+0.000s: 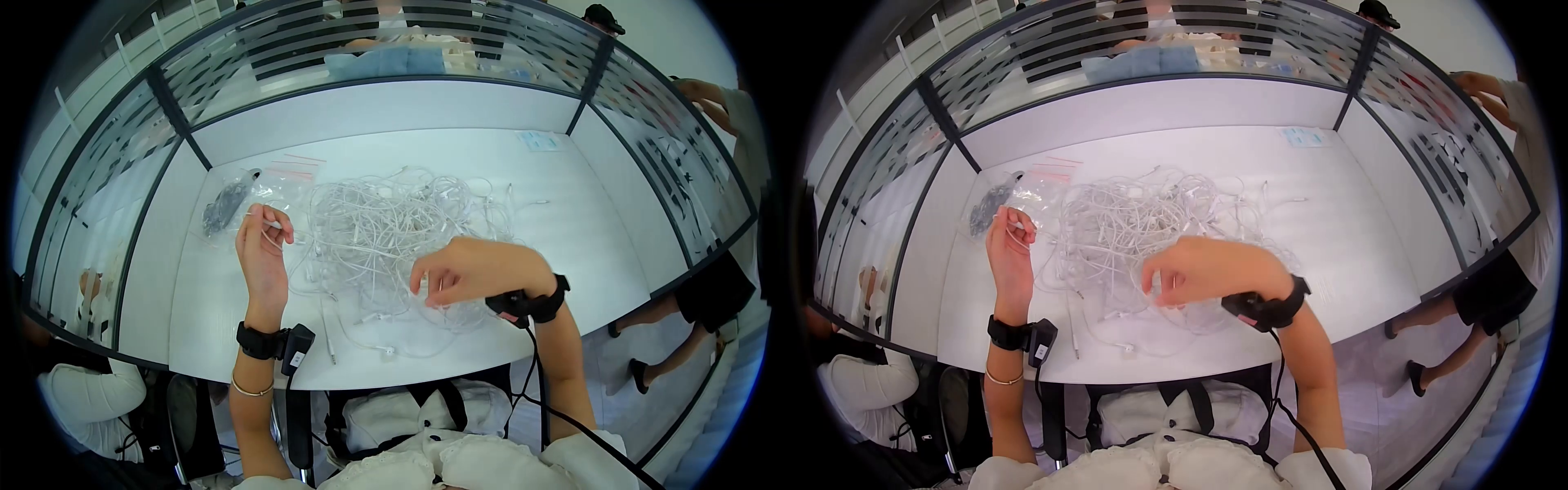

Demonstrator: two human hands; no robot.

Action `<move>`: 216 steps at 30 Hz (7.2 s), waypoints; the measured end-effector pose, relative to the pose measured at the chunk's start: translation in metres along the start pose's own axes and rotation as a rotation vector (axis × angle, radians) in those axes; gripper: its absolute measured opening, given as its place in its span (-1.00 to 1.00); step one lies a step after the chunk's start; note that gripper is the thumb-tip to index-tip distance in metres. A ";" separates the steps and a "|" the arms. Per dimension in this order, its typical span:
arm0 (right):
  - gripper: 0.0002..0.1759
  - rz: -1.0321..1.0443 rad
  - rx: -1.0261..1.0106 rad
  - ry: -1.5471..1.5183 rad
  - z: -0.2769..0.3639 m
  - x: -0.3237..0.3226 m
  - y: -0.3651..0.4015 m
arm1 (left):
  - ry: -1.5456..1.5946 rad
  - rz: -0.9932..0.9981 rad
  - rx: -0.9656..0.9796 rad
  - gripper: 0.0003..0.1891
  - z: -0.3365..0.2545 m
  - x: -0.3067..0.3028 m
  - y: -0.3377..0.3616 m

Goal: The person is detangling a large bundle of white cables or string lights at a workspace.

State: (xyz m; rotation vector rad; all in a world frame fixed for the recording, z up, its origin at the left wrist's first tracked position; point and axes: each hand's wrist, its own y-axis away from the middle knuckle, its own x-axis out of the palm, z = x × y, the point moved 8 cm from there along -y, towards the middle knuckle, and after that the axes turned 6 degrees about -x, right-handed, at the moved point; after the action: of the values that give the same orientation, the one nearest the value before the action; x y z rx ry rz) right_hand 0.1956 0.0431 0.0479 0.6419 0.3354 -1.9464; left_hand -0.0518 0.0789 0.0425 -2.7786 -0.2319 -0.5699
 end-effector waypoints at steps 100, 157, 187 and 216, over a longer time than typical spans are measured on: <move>-0.70 -0.624 -0.285 0.108 0.028 -0.063 0.019 | -0.282 0.249 -0.131 -0.86 0.011 0.035 0.011; -0.62 -0.870 -0.332 -0.479 0.006 -0.083 0.026 | -0.132 0.081 0.008 -0.71 -0.002 0.015 0.006; -0.52 -0.425 -0.352 -0.067 0.039 -0.017 -0.011 | -0.103 0.032 -0.063 -0.75 0.005 0.001 -0.001; -0.82 -0.321 0.078 0.165 -0.031 -0.053 0.017 | 0.016 0.029 -0.016 -0.78 0.004 -0.005 0.000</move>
State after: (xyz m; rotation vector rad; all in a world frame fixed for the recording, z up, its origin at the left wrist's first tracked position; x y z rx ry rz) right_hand 0.2379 0.0902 0.0532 0.8442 0.4919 -2.2251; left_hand -0.0551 0.0800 0.0365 -2.7866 -0.1842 -0.5887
